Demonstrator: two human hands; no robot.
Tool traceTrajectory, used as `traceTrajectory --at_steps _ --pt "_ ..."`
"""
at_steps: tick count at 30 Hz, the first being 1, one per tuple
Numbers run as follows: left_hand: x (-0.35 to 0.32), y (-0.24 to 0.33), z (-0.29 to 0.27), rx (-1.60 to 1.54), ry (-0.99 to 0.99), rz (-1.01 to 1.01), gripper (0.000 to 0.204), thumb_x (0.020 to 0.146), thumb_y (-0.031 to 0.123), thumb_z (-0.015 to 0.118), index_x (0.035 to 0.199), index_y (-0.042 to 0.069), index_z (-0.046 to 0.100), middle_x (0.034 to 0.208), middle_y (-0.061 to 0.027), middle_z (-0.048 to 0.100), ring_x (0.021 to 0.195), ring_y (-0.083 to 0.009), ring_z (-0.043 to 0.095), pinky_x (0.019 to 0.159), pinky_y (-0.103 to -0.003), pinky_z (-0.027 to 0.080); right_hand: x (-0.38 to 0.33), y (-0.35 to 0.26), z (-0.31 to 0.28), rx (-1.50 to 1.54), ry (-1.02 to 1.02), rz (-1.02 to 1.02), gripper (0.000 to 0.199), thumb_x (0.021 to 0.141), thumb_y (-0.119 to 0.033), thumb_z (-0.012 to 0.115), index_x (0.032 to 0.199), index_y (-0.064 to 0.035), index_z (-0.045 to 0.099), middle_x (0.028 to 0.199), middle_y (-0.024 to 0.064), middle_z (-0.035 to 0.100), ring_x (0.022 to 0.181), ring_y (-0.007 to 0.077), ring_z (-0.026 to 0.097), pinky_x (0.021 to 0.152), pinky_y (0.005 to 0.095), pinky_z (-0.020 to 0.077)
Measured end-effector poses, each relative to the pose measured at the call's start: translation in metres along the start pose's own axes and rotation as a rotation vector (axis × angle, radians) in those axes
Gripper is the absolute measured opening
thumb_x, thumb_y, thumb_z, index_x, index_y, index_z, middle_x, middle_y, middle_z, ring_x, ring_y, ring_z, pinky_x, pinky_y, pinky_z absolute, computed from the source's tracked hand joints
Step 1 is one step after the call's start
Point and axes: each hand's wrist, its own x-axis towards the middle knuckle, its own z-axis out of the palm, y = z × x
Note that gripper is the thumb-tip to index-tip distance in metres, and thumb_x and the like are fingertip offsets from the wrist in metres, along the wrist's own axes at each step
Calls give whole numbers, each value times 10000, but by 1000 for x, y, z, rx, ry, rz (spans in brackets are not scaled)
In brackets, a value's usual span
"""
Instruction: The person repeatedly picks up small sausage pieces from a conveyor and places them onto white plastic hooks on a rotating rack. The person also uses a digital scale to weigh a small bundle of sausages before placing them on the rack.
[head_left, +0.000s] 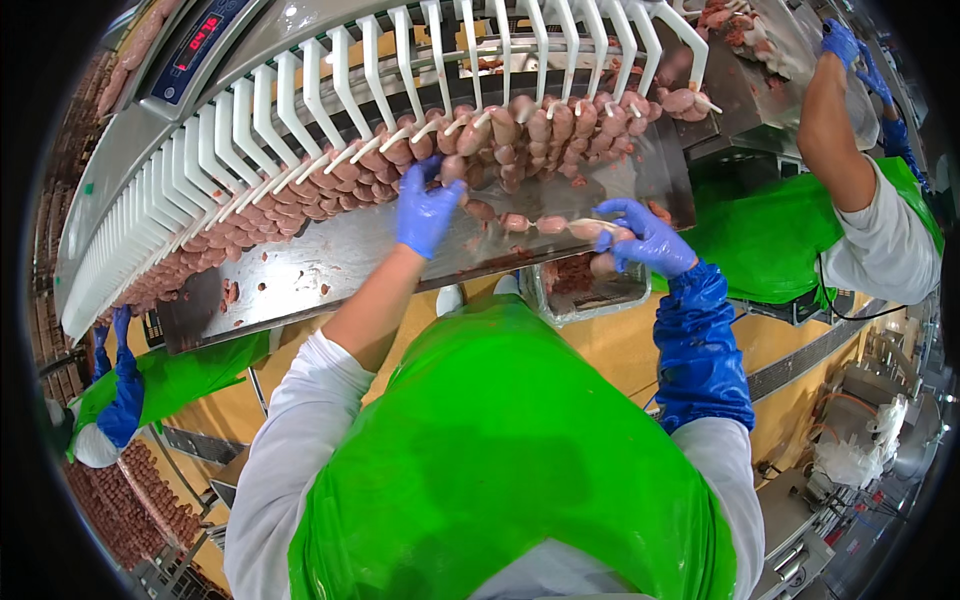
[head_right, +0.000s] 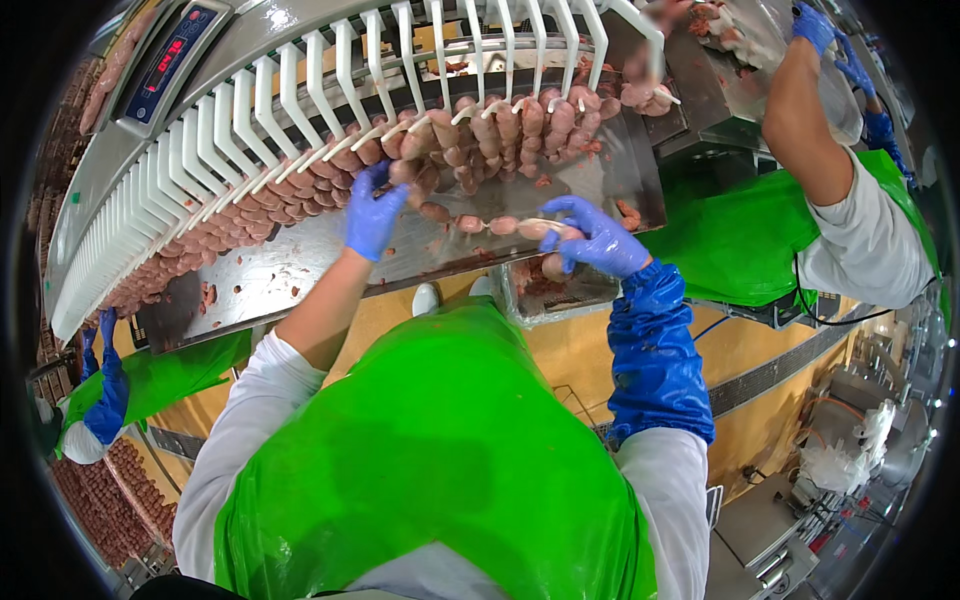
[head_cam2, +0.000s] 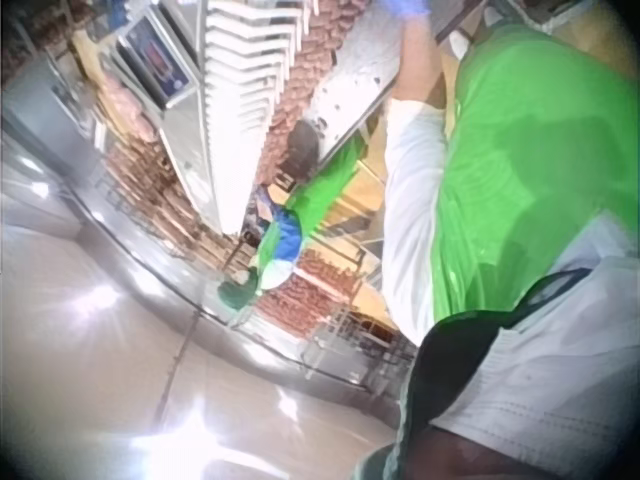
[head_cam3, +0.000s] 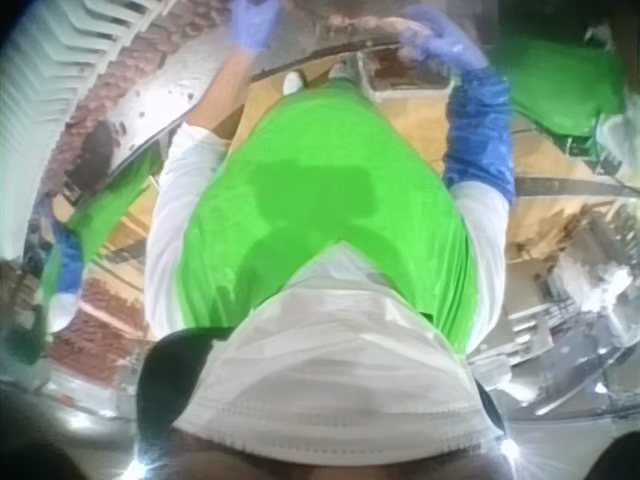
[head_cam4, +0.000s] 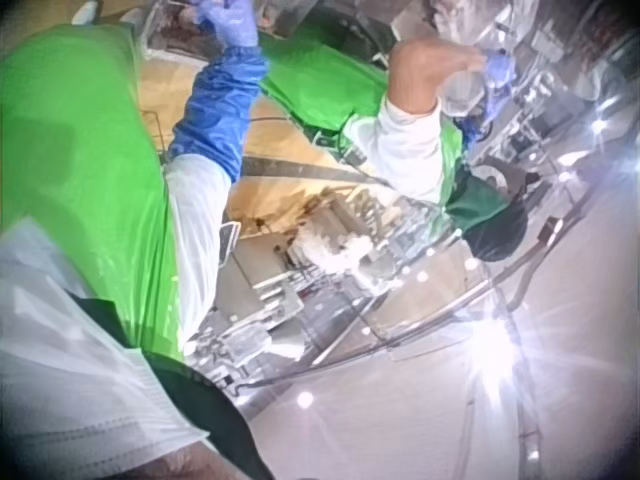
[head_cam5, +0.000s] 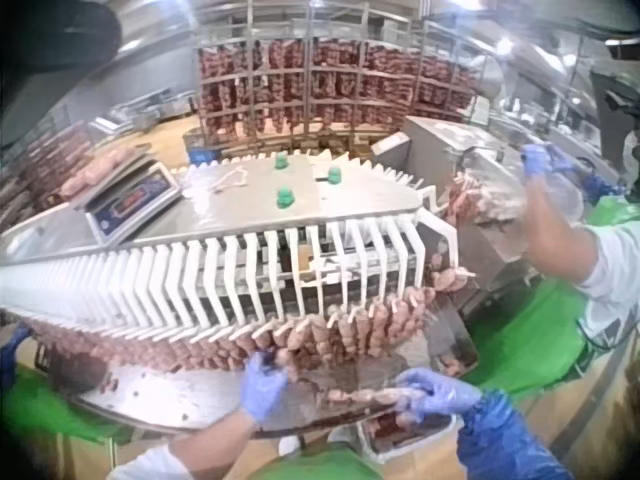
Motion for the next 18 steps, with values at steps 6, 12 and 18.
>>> traceTrajectory --at_steps 6,12,18 --pt "-22 86 55 14 -781 246 461 840 230 724 1222 17 578 1008 -140 665 935 -229 656 832 -341 523 11 -45 52 -83 -172 -335 663 856 -76 626 1462 -69 359 1195 152 623 1030 213 634 922 369 510" --pt "9 84 27 -210 -1147 -325 180 907 180 661 949 5 653 830 -82 697 683 -151 685 661 -287 551 6 -67 28 -748 -177 -43 428 866 -212 649 1244 -39 544 1013 166 658 897 256 657 813 384 513" --pt "1 60 8 -378 -1124 -464 192 948 162 615 998 -18 657 923 -121 718 782 -178 694 695 -292 550 14 -55 38 -535 -148 -197 256 906 -123 613 1148 -37 597 943 31 603 844 117 545 767 305 469"
